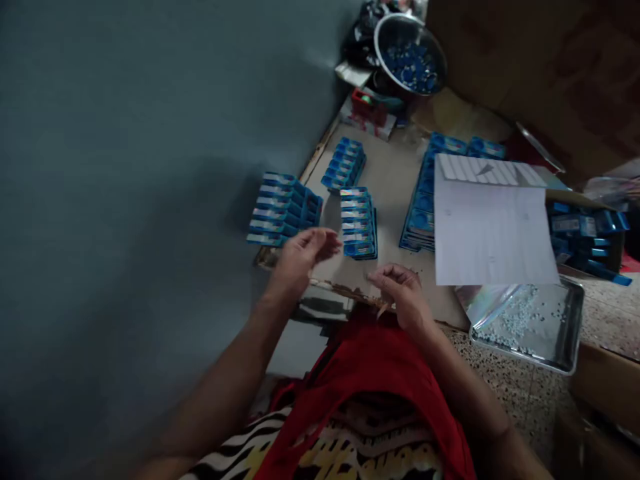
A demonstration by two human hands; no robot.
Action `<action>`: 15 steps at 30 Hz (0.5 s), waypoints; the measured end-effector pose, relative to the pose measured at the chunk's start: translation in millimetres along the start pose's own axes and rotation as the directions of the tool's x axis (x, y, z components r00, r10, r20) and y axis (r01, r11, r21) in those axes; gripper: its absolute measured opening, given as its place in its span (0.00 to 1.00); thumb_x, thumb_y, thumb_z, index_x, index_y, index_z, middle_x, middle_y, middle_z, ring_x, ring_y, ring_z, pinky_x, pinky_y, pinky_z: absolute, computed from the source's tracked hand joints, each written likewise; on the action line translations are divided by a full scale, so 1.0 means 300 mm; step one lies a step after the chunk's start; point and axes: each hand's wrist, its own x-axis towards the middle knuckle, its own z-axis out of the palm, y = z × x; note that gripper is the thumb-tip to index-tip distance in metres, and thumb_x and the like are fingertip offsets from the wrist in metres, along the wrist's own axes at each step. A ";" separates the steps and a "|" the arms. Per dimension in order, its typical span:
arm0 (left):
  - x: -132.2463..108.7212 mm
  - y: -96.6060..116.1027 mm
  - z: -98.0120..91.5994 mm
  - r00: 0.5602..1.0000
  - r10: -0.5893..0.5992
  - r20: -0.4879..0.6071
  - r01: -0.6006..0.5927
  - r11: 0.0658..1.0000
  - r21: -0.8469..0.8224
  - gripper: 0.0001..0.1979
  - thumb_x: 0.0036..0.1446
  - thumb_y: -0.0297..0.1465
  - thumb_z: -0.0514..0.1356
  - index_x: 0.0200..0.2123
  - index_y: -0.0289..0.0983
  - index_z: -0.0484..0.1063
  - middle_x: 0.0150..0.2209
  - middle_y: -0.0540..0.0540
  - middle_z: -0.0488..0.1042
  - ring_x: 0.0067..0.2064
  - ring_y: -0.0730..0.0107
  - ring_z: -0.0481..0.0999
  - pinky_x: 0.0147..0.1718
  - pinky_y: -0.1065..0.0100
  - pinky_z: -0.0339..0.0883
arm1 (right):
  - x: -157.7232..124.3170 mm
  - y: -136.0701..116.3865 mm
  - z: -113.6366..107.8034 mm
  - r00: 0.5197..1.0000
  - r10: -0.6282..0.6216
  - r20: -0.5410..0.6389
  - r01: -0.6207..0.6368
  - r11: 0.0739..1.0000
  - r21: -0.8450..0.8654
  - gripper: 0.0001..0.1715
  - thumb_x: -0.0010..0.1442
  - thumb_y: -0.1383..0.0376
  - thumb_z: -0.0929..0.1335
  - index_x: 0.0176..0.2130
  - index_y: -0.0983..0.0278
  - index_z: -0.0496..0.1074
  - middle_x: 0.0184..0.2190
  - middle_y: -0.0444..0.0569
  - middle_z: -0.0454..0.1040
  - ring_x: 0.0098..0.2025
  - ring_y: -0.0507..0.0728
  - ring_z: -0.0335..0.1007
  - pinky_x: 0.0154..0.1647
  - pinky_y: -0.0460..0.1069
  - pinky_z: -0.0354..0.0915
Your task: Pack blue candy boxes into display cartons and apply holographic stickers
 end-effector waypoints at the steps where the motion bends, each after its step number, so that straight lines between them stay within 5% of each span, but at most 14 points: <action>1: -0.032 -0.083 -0.042 0.984 -0.163 0.075 0.169 0.982 -0.082 0.38 0.47 0.67 0.69 0.41 0.37 0.80 0.37 0.41 0.84 0.35 0.65 0.83 0.35 0.67 0.78 | 0.046 0.036 0.020 0.999 0.034 -0.021 -0.034 0.999 -0.004 0.22 0.46 0.49 0.81 0.29 0.61 0.76 0.21 0.38 0.64 0.22 0.48 0.51 0.21 0.45 0.50; 3: -0.085 -0.202 -0.086 0.903 -0.367 0.223 0.411 0.888 -0.206 0.45 0.44 0.71 0.67 0.45 0.35 0.80 0.43 0.34 0.85 0.41 0.58 0.85 0.40 0.62 0.80 | 0.117 0.089 0.054 0.995 0.101 -0.017 -0.102 0.995 -0.014 0.23 0.43 0.49 0.81 0.29 0.61 0.75 0.19 0.36 0.60 0.22 0.48 0.49 0.21 0.45 0.49; 6: -0.119 -0.265 -0.099 0.837 -0.442 0.324 0.540 0.765 -0.352 0.49 0.45 0.74 0.63 0.46 0.34 0.80 0.46 0.30 0.84 0.48 0.50 0.86 0.45 0.57 0.81 | 0.178 0.133 0.096 0.989 0.145 -0.002 -0.145 0.989 -0.019 0.23 0.42 0.50 0.81 0.30 0.62 0.75 0.18 0.35 0.58 0.21 0.47 0.47 0.19 0.44 0.49; 9: -0.111 -0.267 -0.109 0.863 -0.412 0.291 0.504 0.741 -0.444 0.45 0.43 0.70 0.67 0.45 0.34 0.80 0.45 0.32 0.84 0.47 0.50 0.86 0.44 0.57 0.81 | 0.207 0.160 0.125 0.991 0.119 -0.063 -0.123 0.990 -0.069 0.23 0.43 0.51 0.81 0.31 0.62 0.76 0.20 0.35 0.60 0.22 0.47 0.50 0.20 0.44 0.59; 12: -0.086 -0.279 -0.123 0.897 -0.408 0.168 0.440 0.795 -0.419 0.35 0.38 0.56 0.79 0.39 0.35 0.79 0.39 0.39 0.85 0.39 0.61 0.85 0.40 0.65 0.80 | 0.232 0.183 0.142 0.989 0.114 -0.097 -0.125 0.986 -0.114 0.23 0.45 0.51 0.81 0.32 0.63 0.77 0.22 0.37 0.64 0.23 0.48 0.54 0.26 0.47 0.71; 15: -0.049 -0.305 -0.126 0.911 -0.408 0.057 0.403 0.850 -0.339 0.30 0.34 0.47 0.83 0.33 0.34 0.78 0.30 0.44 0.82 0.32 0.68 0.82 0.33 0.70 0.77 | 0.272 0.206 0.148 0.987 0.088 -0.135 -0.113 0.975 -0.192 0.24 0.45 0.48 0.80 0.32 0.64 0.77 0.25 0.40 0.69 0.22 0.49 0.60 0.25 0.49 0.72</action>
